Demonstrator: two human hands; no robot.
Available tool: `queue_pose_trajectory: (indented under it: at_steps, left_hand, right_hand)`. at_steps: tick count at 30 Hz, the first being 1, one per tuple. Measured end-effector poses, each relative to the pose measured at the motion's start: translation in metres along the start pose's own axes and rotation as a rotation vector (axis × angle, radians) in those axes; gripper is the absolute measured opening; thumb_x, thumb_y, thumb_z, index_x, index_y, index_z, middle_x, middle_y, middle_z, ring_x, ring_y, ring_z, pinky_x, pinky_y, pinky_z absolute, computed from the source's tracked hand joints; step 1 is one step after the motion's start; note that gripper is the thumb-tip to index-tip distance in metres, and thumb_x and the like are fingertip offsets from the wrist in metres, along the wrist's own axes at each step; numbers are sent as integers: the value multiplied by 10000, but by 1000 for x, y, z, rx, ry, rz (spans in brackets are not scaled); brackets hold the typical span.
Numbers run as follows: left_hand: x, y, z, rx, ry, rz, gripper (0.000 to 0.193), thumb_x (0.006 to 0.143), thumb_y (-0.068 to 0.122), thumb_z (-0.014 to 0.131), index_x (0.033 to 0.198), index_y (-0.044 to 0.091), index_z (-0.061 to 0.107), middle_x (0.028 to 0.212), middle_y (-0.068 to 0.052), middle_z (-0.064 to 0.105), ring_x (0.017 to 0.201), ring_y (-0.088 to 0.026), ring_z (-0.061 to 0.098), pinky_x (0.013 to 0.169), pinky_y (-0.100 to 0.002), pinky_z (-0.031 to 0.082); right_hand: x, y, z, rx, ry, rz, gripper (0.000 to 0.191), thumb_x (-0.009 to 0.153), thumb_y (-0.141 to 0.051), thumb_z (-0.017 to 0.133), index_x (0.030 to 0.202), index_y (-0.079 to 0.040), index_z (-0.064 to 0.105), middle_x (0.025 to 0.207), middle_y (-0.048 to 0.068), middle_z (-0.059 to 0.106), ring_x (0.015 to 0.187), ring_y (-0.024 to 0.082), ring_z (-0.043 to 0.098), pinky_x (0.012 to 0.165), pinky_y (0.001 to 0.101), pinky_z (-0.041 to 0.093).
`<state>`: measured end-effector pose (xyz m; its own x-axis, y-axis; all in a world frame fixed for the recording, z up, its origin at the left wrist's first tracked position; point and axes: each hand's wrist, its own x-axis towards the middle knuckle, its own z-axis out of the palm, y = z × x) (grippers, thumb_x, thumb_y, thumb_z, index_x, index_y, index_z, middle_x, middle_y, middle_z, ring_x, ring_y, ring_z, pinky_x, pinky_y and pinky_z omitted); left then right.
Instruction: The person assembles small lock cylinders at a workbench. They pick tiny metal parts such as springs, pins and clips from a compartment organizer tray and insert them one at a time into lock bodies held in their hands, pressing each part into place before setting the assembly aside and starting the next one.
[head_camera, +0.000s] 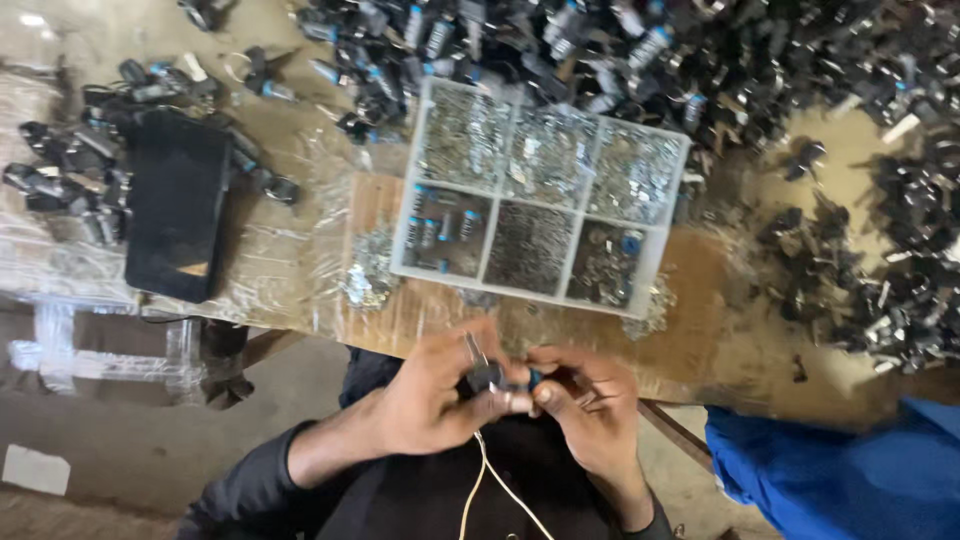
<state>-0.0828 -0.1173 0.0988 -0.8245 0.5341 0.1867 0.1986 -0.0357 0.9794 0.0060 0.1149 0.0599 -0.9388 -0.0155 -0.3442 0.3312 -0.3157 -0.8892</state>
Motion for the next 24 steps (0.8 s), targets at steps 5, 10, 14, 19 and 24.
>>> queue_pose_trajectory:
  at_steps: [5, 10, 14, 19, 24]
  left_hand:
    - [-10, 1, -51, -4, 136, -20, 216, 855, 84, 855, 1005, 60, 702, 839, -74, 651, 723, -216, 629, 627, -339, 456]
    - [24, 28, -79, -78, -23, -24, 235, 886, 76, 823, 1072, 58, 680, 915, -72, 645, 786, -223, 652, 672, -327, 501]
    - [58, 85, -150, -346, -275, 268, 283, 896, 75, 796, 1146, 42, 667, 970, -93, 653, 810, -238, 659, 684, -341, 514]
    - [112, 87, -177, 183, 891, 496, 322, 922, 99, 798, 1203, 24, 661, 971, -110, 684, 764, -247, 665, 650, -358, 512]
    - [96, 71, -139, 829, 209, 96, 364, 948, 124, 801, 1260, 7, 655, 973, -126, 715, 718, -256, 671, 617, -376, 509]
  right_hand:
    - [37, -12, 36, 154, -163, 174, 347, 944, -2, 711, 1271, 80, 631, 1010, 201, 774, 761, 161, 686, 634, 275, 582]
    - [51, -29, 63, 160, -226, 248, 311, 944, 104, 715, 1239, 99, 618, 1024, 202, 733, 817, 208, 719, 660, 296, 606]
    - [64, -54, 96, 27, -290, 248, 594, 779, 157, 726, 1308, -34, 535, 1112, 132, 740, 910, 218, 760, 730, 328, 698]
    - [109, -81, 118, -804, -221, -359, 419, 867, 6, 812, 1259, -52, 677, 1156, 78, 711, 996, 177, 729, 752, 304, 707]
    - [141, -88, 132, -1616, -234, -698, 394, 738, -206, 775, 1093, -48, 713, 1104, 112, 722, 1044, 354, 621, 757, 424, 603]
